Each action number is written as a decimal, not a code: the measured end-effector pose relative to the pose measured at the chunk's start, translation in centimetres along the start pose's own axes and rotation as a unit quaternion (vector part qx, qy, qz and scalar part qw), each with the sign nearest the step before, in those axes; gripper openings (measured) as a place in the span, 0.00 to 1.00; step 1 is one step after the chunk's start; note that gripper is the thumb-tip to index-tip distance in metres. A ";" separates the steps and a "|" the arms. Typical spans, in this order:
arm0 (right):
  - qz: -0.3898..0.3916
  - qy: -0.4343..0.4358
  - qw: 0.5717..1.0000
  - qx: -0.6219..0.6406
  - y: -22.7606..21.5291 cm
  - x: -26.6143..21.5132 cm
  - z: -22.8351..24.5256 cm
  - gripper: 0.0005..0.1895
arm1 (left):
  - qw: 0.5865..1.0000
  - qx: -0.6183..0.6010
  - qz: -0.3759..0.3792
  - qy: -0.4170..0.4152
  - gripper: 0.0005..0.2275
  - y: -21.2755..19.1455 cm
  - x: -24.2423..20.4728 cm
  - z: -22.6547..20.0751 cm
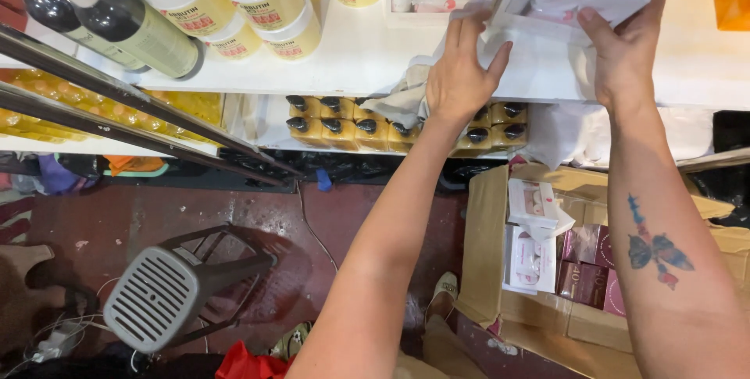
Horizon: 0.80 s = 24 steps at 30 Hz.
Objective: Clearing items from a shelf into a box and wiping the surface with a cloth.
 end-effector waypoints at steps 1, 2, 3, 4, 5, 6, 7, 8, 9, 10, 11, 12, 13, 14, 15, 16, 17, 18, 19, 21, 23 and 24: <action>0.000 -0.002 1.000 0.000 -0.4 -0.5 0.0 0.32 | 1.000 0.001 -0.001 0.002 0.24 -0.4 -0.3 -0.4; 0.003 0.001 1.000 0.017 -0.7 -1.0 0.0 0.31 | 0.999 -0.019 -0.021 0.015 0.23 -1.0 -0.7 -0.7; 0.006 0.005 0.999 0.035 -0.9 -1.5 -0.1 0.29 | 0.998 -0.039 -0.039 0.028 0.21 -1.7 -1.1 -1.1; 0.006 0.004 0.999 0.035 -1.2 -2.0 -0.2 0.29 | 0.998 -0.039 -0.039 0.029 0.21 -1.8 -1.0 -0.7; 0.016 0.011 1.000 0.025 -1.4 -2.6 -0.2 0.28 | 0.997 -0.069 -0.027 0.015 0.22 -1.8 -1.0 -0.2; 0.026 0.017 0.999 0.015 -1.6 -3.2 -0.3 0.26 | 0.995 -0.098 -0.015 0.001 0.23 -1.8 -1.0 0.3; 0.026 0.018 0.999 0.014 -1.0 -3.3 0.1 0.26 | 0.995 -0.100 -0.014 0.001 0.23 -2.2 -0.8 0.7; 0.029 0.023 0.999 0.040 -0.4 -3.4 0.4 0.27 | 0.986 -0.168 -0.019 -0.009 0.24 -2.6 -0.7 1.4; 0.031 0.027 0.997 0.066 0.3 -3.5 0.8 0.27 | 0.972 -0.235 -0.024 -0.017 0.24 -3.0 -0.5 2.0; 0.031 0.028 0.997 0.065 1.2 -3.1 1.1 0.27 | 0.971 -0.236 -0.023 -0.017 0.24 -3.5 -0.1 3.0; 0.043 0.037 0.996 0.075 2.3 -3.0 1.4 0.26 | 0.972 -0.227 -0.054 -0.007 0.26 -4.3 0.0 3.9; 0.054 0.046 0.994 0.085 3.3 -2.8 1.7 0.25 | 0.973 -0.217 -0.084 0.003 0.27 -5.0 0.1 4.9; 0.054 0.047 0.994 0.085 4.5 -2.3 1.7 0.25 | 0.973 -0.217 -0.083 0.002 0.27 -6.0 0.2 5.3; 0.055 0.062 0.995 0.052 5.6 -1.7 1.7 0.26 | 0.978 -0.173 -0.114 0.003 0.30 -7.3 0.1 5.7; 0.056 0.075 0.995 0.019 6.7 -1.1 1.7 0.27 | 0.982 -0.126 -0.144 0.005 0.33 -8.7 0.1 6.0; 0.054 0.074 0.996 0.020 7.7 -0.7 1.3 0.27 | 0.982 -0.126 -0.143 0.006 0.33 -9.1 0.0 6.8; 0.067 0.054 0.996 0.008 8.8 -0.2 1.1 0.29 | 0.982 -0.146 -0.116 -0.010 0.35 -9.3 0.1 7.9; 0.079 0.033 0.996 -0.003 9.9 0.3 1.0 0.30 | 0.982 -0.167 -0.089 -0.026 0.36 -9.5 0.2 8.9; 0.077 0.033 0.996 -0.002 10.7 0.8 0.7 0.30 | 0.982 -0.166 -0.088 -0.025 0.36 -9.3 0.5 9.6; 0.078 0.029 0.996 0.030 12.4 1.7 0.1 0.29 | 0.997 -0.076 -0.023 0.008 0.41 -8.5 1.3 10.4; 0.071 0.029 0.996 0.033 13.2 2.3 -0.6 0.29 | 0.997 -0.078 -0.008 0.015 0.42 -8.9 1.6 9.2; 0.067 0.029 0.997 0.037 13.5 2.6 -1.0 0.28 | 0.997 -0.081 0.006 0.021 0.42 -9.1 1.8 8.6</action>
Point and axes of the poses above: each hand's wrist, its own x-axis towards the middle knuckle, its own y-axis out of the palm, z = x × y, the point moved 5 cm from there along x, towards the middle knuckle, and after that the axes turned 14 degrees about z, right-handed, at the moved point
